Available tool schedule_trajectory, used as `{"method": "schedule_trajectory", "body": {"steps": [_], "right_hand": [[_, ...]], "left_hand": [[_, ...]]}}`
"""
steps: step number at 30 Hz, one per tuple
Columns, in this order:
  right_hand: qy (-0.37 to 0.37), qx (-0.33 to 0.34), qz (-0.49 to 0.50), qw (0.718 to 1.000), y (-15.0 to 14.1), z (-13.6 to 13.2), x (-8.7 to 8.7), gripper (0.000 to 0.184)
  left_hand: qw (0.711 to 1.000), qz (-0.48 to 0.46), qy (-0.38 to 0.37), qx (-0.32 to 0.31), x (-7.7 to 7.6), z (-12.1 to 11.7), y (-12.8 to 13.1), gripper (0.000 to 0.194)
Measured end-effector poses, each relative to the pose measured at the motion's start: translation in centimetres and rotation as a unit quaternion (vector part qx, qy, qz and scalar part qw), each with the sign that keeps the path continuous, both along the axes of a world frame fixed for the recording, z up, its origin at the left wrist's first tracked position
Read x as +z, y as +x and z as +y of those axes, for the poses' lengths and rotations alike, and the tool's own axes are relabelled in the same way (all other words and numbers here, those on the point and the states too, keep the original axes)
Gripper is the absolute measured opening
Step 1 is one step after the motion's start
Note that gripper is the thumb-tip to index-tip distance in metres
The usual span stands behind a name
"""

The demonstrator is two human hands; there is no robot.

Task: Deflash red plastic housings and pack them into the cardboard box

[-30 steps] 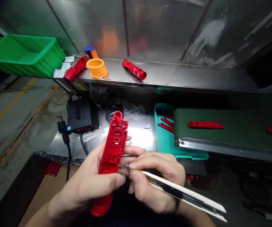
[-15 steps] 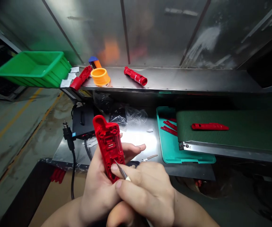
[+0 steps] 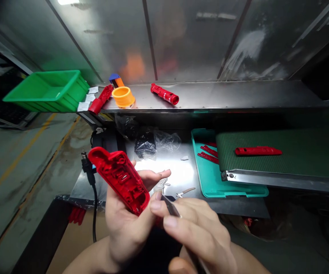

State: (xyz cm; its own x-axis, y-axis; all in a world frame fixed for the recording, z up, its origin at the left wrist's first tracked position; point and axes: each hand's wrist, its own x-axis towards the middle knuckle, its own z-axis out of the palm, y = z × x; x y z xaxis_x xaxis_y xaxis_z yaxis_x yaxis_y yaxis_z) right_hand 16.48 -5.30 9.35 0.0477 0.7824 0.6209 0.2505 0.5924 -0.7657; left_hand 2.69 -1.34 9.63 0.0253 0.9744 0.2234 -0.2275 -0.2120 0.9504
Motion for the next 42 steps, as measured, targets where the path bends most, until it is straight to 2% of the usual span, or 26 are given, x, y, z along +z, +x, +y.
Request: {"method": "schedule_trajectory", "body": {"steps": [3, 6, 10, 12, 18, 24, 34, 42], "right_hand": [[-0.079, 0.012, 0.071, 0.994, -0.3, -0.5, 1.4, 0.029], [-0.166, 0.022, 0.080, 0.983, -0.9, -0.3, 2.4, 0.028], [-0.210, -0.006, 0.119, 0.970, -1.9, -0.1, 2.5, 0.021], [-0.213, -0.010, 0.134, 0.968, -2.2, 0.0, 2.4, 0.019], [-0.216, 0.034, 0.135, 0.966, -1.7, 0.3, 2.4, 0.025], [-0.205, 0.030, 0.094, 0.974, -1.3, 0.0, 2.2, 0.025], [-0.194, 0.017, 0.045, 0.980, -1.1, 0.2, 2.2, 0.025], [-0.176, 0.015, 0.044, 0.983, -1.3, 0.7, 3.3, 0.022]], "left_hand": [[0.998, 0.005, 0.050, 0.031, 0.0, 0.3, 0.4, 0.045], [0.995, 0.007, 0.089, 0.049, -0.1, 0.2, 0.7, 0.051], [0.989, 0.014, 0.128, 0.067, -0.4, 0.2, 0.8, 0.053], [0.988, 0.021, 0.136, 0.073, -0.5, 0.2, 0.9, 0.053], [0.984, 0.037, 0.129, 0.115, -0.4, 0.0, 1.5, 0.045], [0.986, 0.030, 0.117, 0.111, -0.4, -0.4, 1.6, 0.051], [0.986, 0.043, 0.113, 0.111, -0.3, -0.4, 1.5, 0.051], [0.981, 0.065, 0.119, 0.141, -0.6, -0.3, 1.7, 0.049]]}}
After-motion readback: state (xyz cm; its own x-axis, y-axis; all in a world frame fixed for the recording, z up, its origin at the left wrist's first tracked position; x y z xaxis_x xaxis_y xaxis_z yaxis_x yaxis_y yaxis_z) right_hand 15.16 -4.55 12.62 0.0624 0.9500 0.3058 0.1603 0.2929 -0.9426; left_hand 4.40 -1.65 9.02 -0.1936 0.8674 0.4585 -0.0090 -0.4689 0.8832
